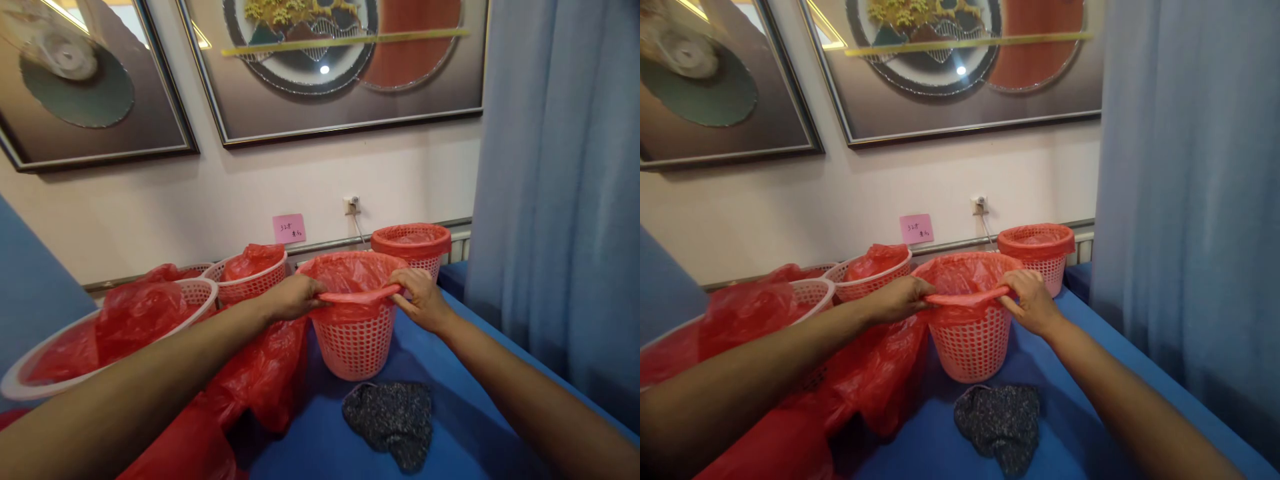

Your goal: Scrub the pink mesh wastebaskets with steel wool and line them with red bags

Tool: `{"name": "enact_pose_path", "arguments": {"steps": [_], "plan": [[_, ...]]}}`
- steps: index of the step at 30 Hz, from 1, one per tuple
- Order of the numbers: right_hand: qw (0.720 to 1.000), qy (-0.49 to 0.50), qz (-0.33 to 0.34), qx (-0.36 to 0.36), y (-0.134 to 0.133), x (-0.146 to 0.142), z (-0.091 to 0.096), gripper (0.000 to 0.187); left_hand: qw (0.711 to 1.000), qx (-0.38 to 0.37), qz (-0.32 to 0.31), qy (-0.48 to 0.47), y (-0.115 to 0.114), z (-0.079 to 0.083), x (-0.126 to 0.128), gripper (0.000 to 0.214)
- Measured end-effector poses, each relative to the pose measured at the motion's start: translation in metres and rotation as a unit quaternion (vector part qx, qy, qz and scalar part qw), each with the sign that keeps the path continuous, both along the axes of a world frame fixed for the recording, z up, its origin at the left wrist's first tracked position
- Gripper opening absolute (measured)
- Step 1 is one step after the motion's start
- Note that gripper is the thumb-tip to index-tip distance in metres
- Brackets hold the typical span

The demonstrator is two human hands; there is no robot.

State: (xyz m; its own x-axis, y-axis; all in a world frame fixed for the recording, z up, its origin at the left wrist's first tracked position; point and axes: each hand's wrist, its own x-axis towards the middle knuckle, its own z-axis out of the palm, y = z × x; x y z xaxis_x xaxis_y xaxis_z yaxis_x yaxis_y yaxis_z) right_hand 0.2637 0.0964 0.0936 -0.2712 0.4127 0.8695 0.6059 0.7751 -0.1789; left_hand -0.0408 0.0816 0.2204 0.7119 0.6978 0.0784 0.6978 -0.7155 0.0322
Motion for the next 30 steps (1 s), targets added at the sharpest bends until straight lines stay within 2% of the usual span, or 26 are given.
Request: {"name": "enact_pose_path", "arguments": {"steps": [5, 7, 9, 11, 12, 15, 17, 20, 23, 28, 30], "plan": [[0.996, 0.077, -0.045, 0.026, -0.022, -0.001, 0.003, 0.055, 0.996, 0.063, 0.062, 0.004, -0.038, -0.032, 0.032, 0.032], [0.995, 0.073, -0.031, 0.052, -0.039, -0.013, 0.005, 0.059, 0.995, 0.084, 0.058, 0.007, -0.048, -0.039, 0.043, 0.027], [0.998, 0.020, 0.007, 0.064, -0.054, -0.026, 0.006, 0.054, 0.997, 0.072, 0.020, -0.023, -0.052, -0.037, 0.049, 0.022], [0.997, -0.026, 0.039, 0.058, -0.063, -0.038, 0.005, 0.044, 0.994, 0.051, 0.004, -0.096, -0.047, -0.027, 0.046, 0.032], [0.997, -0.030, 0.044, 0.054, -0.065, -0.042, 0.004, 0.038, 0.988, 0.048, 0.022, -0.143, -0.042, -0.020, 0.041, 0.038], [0.998, 0.003, 0.031, 0.050, -0.063, -0.048, -0.001, 0.024, 0.959, 0.095, 0.139, -0.226, -0.017, -0.001, 0.014, 0.047], [0.998, 0.016, 0.032, 0.043, -0.060, -0.047, -0.003, 0.018, 0.955, 0.106, 0.172, -0.218, 0.000, 0.005, -0.007, 0.053], [0.999, 0.022, 0.038, 0.028, -0.056, -0.046, -0.001, 0.016, 0.971, 0.080, 0.138, -0.179, 0.017, 0.002, -0.033, 0.048], [0.999, 0.018, 0.040, 0.018, -0.053, -0.046, 0.003, 0.018, 0.980, 0.055, 0.118, -0.147, 0.025, -0.007, -0.044, 0.043], [0.999, 0.015, 0.032, 0.025, -0.049, -0.047, 0.001, 0.016, 0.964, 0.106, 0.155, -0.186, 0.021, -0.016, -0.037, 0.052], [0.999, 0.011, 0.037, 0.037, -0.047, -0.046, -0.002, 0.016, 0.965, 0.111, 0.137, -0.196, 0.011, -0.017, -0.032, 0.054]]}}
